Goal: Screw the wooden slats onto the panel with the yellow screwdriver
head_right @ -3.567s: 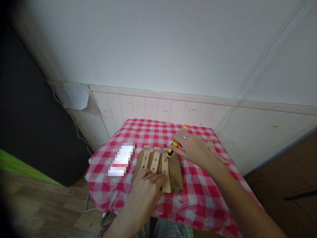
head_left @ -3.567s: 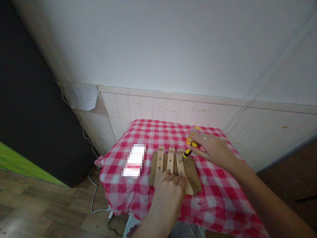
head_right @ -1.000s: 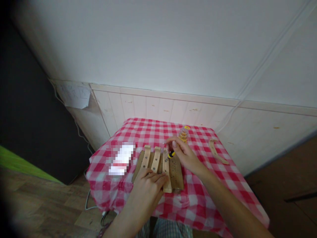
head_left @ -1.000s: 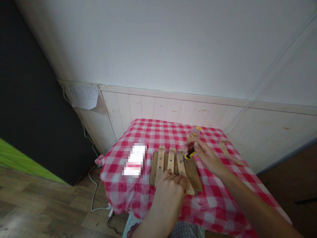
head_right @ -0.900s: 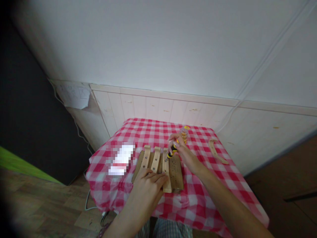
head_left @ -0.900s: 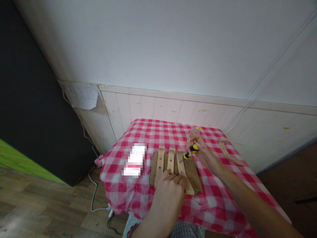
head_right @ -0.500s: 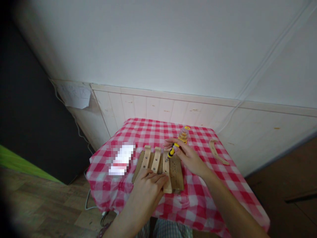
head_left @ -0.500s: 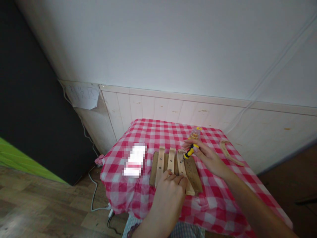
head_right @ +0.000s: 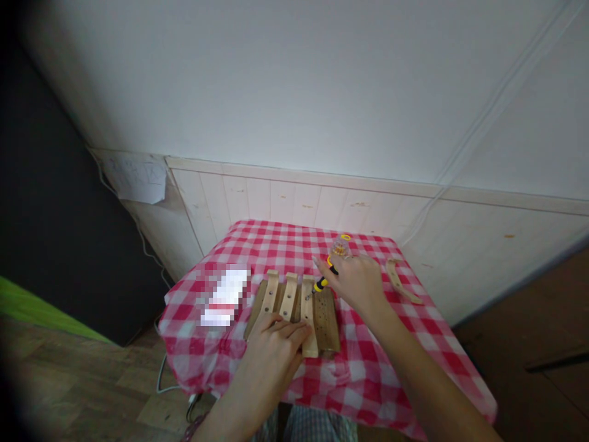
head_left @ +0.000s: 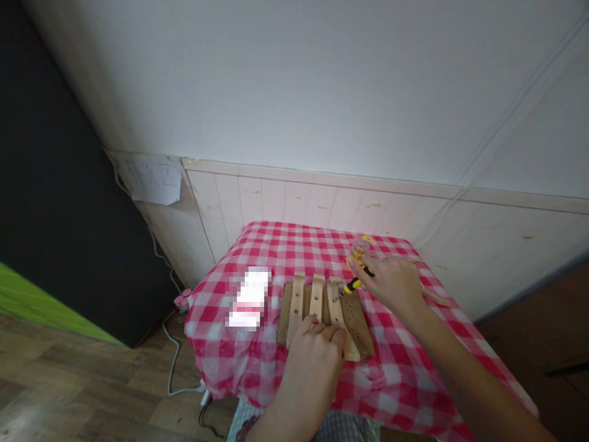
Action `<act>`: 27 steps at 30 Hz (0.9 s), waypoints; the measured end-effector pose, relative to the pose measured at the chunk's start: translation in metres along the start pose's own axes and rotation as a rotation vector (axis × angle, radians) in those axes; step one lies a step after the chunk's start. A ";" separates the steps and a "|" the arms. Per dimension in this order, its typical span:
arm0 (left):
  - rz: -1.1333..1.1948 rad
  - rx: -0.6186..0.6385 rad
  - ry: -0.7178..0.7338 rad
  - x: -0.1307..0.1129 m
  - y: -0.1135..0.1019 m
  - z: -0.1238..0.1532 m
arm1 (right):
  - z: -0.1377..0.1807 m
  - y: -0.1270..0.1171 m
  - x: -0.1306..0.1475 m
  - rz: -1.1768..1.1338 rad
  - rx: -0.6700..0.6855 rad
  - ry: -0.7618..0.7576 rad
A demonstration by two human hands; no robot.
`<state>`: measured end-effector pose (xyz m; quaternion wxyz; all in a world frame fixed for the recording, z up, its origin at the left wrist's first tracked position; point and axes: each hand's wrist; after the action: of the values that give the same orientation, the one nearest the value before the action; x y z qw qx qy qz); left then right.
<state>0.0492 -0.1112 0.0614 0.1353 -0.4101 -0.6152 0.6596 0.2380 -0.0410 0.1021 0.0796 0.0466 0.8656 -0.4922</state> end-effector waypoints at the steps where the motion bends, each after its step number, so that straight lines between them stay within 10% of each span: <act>1: 0.004 0.003 -0.003 0.000 0.000 0.000 | 0.000 -0.001 0.000 -0.049 0.053 0.016; 7: 0.006 -0.014 -0.001 0.000 0.000 0.000 | 0.006 -0.002 -0.007 -0.730 0.313 -0.085; 15: 0.000 -0.013 -0.023 -0.003 -0.004 0.001 | 0.006 -0.005 -0.003 -0.965 0.351 -0.207; 20: -0.007 -0.002 -0.028 -0.003 -0.003 0.001 | 0.004 0.003 -0.004 -0.861 0.221 -0.156; 27: -0.005 -0.004 -0.023 -0.003 -0.004 0.000 | 0.004 -0.002 0.003 -0.095 -0.029 -0.056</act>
<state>0.0497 -0.1124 0.0660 0.1291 -0.4009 -0.6192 0.6627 0.2356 -0.0455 0.1013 0.0811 -0.0096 0.8712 -0.4841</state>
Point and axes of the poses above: each hand's wrist, its own z-axis away from the middle knuckle, its own y-axis out of the palm, x = y × z, and after that the axes turned 7 degrees about y, right-handed
